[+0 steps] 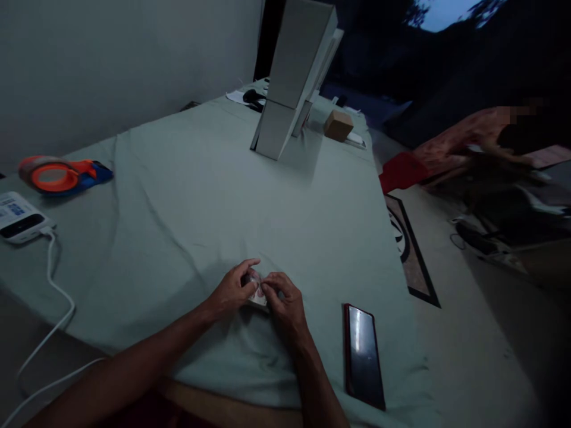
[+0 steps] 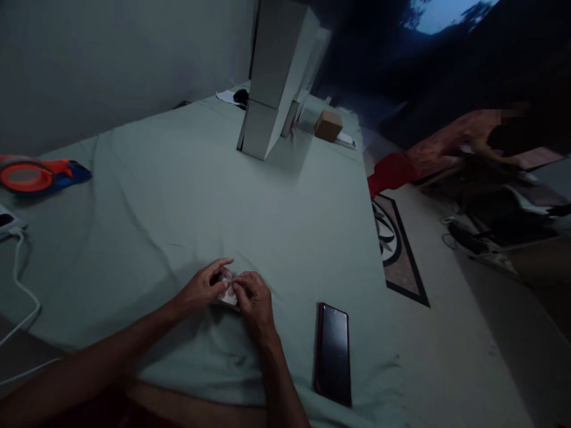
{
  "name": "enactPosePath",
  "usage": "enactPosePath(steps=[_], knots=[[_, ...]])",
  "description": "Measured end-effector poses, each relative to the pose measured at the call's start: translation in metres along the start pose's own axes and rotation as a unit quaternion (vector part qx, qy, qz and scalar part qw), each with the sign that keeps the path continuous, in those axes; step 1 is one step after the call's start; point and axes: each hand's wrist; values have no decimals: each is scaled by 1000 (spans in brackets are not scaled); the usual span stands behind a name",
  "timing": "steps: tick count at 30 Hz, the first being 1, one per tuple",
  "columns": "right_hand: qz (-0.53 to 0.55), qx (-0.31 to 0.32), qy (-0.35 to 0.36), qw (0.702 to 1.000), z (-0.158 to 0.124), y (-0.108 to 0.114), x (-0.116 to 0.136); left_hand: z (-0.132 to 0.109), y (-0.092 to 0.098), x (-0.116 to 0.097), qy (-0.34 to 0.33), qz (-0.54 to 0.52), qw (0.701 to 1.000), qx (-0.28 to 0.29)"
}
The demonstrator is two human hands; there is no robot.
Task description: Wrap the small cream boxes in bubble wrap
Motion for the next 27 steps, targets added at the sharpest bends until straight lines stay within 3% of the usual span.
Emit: enactPosePath(steps=[4,10,15,20,23,27], knots=[[-68,40,46,996,-1,6,2,-2,-1,1,-2,33,999,-17],[-177,112,99,973,-4,19,12,-5,3,-1,8,-8,1000,1],[-236,109,143,955,-7,21,15,-6,5,2,8,-13,1000,-6],[-215,87,154,960,-7,17,12,-11,4,6,-130,142,977,-97],[-208,86,152,962,-7,17,11,-16,3,6,-211,206,949,-109],[-208,81,165,961,-7,17,11,-22,1,6,-263,262,920,-124]])
Point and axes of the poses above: each hand's wrist, its own z-axis towards the middle knuckle, its own y-axis out of the back of the hand, x = y × z, and after that the axes turned 6 degrees about z, right-handed
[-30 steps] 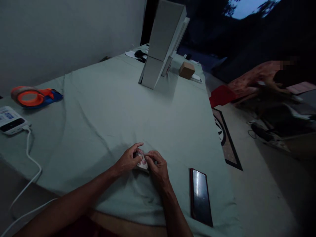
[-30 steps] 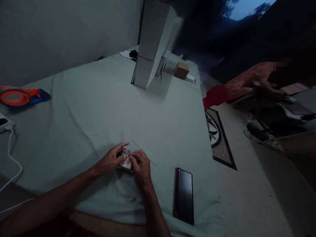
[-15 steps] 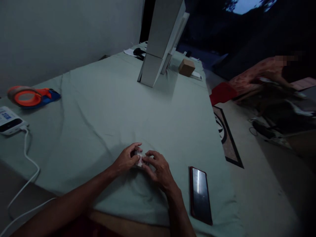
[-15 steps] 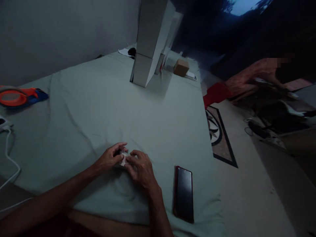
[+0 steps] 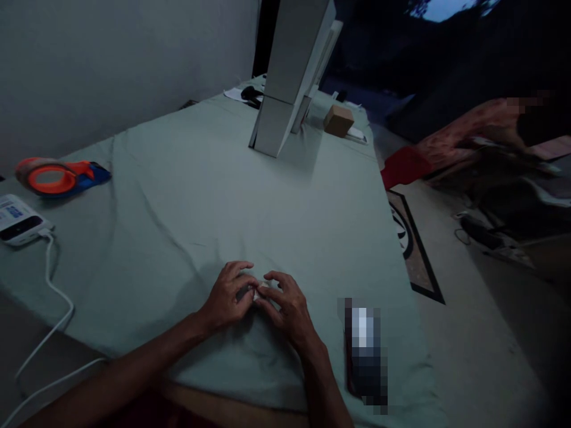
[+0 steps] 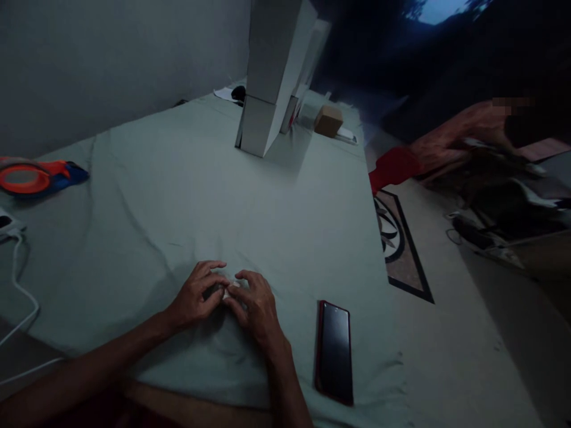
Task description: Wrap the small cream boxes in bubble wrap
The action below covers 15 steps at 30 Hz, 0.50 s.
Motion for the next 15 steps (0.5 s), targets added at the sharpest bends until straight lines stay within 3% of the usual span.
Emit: enactPosePath(steps=[6,15], knots=[[-10,-3,9,1000,2,0,2,-5,-3,2,-38,61,997,-20],[-10,-7,20,1000,4,0,4,-8,-7,5,-13,47,999,-22]])
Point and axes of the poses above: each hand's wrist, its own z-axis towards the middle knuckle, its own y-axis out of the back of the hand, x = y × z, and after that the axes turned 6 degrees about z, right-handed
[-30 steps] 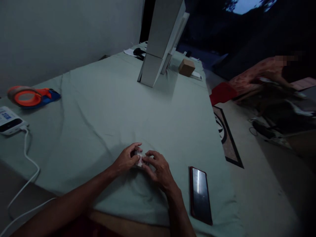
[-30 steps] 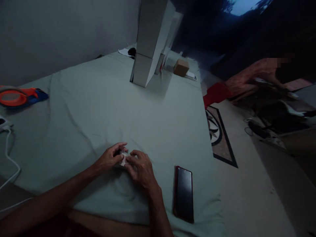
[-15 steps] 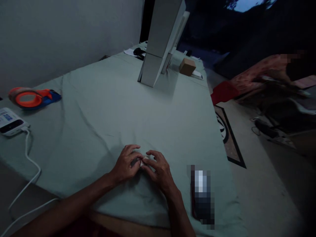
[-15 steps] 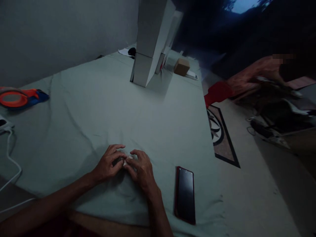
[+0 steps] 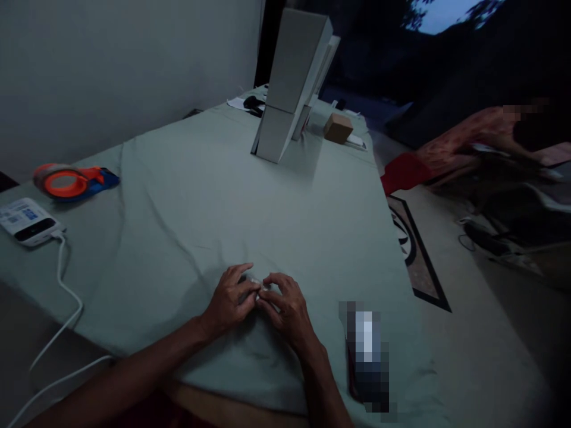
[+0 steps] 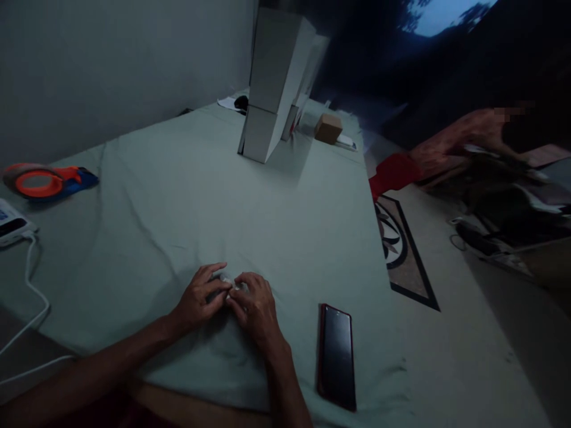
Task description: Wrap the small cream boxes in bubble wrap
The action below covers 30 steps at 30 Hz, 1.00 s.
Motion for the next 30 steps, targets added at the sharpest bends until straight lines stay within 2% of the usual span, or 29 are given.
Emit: enactPosePath(steps=[9,12,17,23,26,30], knots=[[-11,8,-10,1000,-2,0,1,-1,-2,-2,41,-36,998,13],[17,7,-18,1000,-2,2,1,-1,-1,-3,48,-46,998,18],[99,-40,-80,991,-3,10,-2,-3,3,-5,77,-59,995,28],[114,-65,-113,985,-4,10,-8,-3,17,-9,125,-98,987,3],[117,-55,-126,984,-5,10,-10,-3,23,-9,143,-100,985,13],[110,-23,-132,985,-5,12,-10,-8,19,-8,111,-85,990,6]])
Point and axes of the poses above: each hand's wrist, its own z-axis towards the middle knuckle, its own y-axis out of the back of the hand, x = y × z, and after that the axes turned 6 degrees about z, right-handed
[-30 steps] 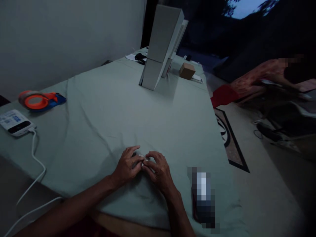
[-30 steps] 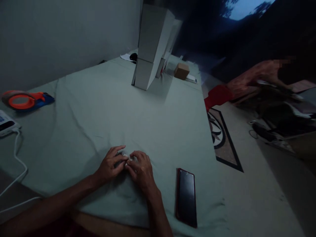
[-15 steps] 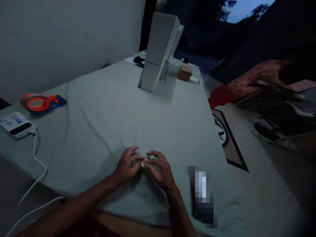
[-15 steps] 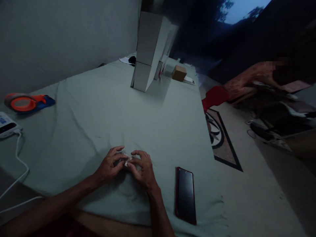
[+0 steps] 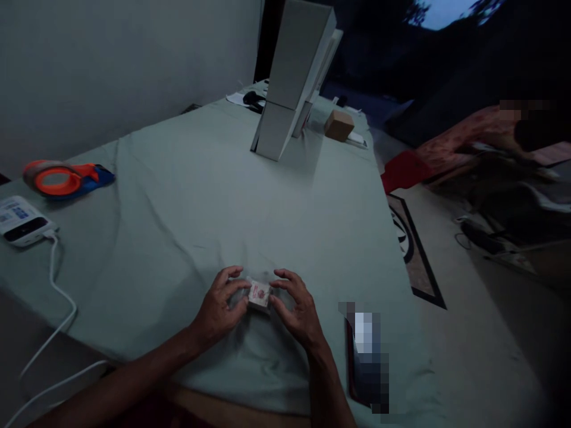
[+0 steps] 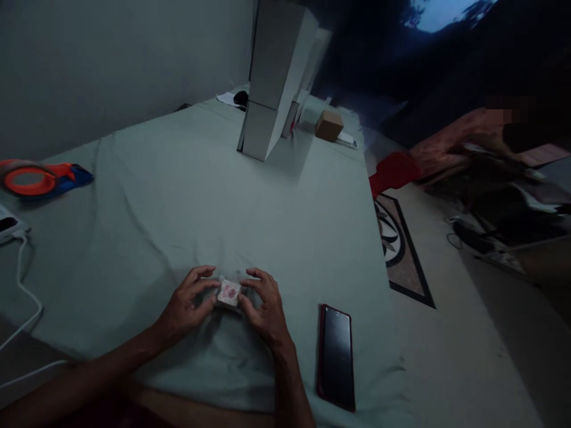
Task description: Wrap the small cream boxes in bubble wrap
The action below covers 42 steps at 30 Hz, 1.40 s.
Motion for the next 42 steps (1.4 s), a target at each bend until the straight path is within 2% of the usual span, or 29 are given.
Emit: enactPosePath(steps=[5,12,16,20,23,28,30,34,37,40,42], knots=[[-27,7,0,1000,-1,0,-3,-3,-7,2,-18,17,1000,2],[-42,-24,-104,993,7,4,-15,-3,-8,-2,-41,68,997,18],[2,4,-144,990,28,-3,-23,-3,-16,-1,-40,90,994,57],[71,43,-133,988,44,-15,-25,0,-21,0,-44,108,990,80],[81,17,-125,989,49,-15,-17,6,-17,-1,-67,127,986,86],[100,-60,-133,984,60,-2,-5,12,-3,-13,-132,112,981,91],[113,-81,-136,981,64,2,-5,13,1,-18,-114,79,986,88],[148,-92,-134,976,68,8,-6,21,1,-19,-5,2,999,41],[176,-99,-130,971,71,11,-4,36,-5,-12,69,-60,996,17],[175,-112,-120,971,78,14,-2,54,-13,-6,146,-124,980,54],[153,-124,-117,973,80,17,-3,63,-19,-5,169,-184,963,96]])
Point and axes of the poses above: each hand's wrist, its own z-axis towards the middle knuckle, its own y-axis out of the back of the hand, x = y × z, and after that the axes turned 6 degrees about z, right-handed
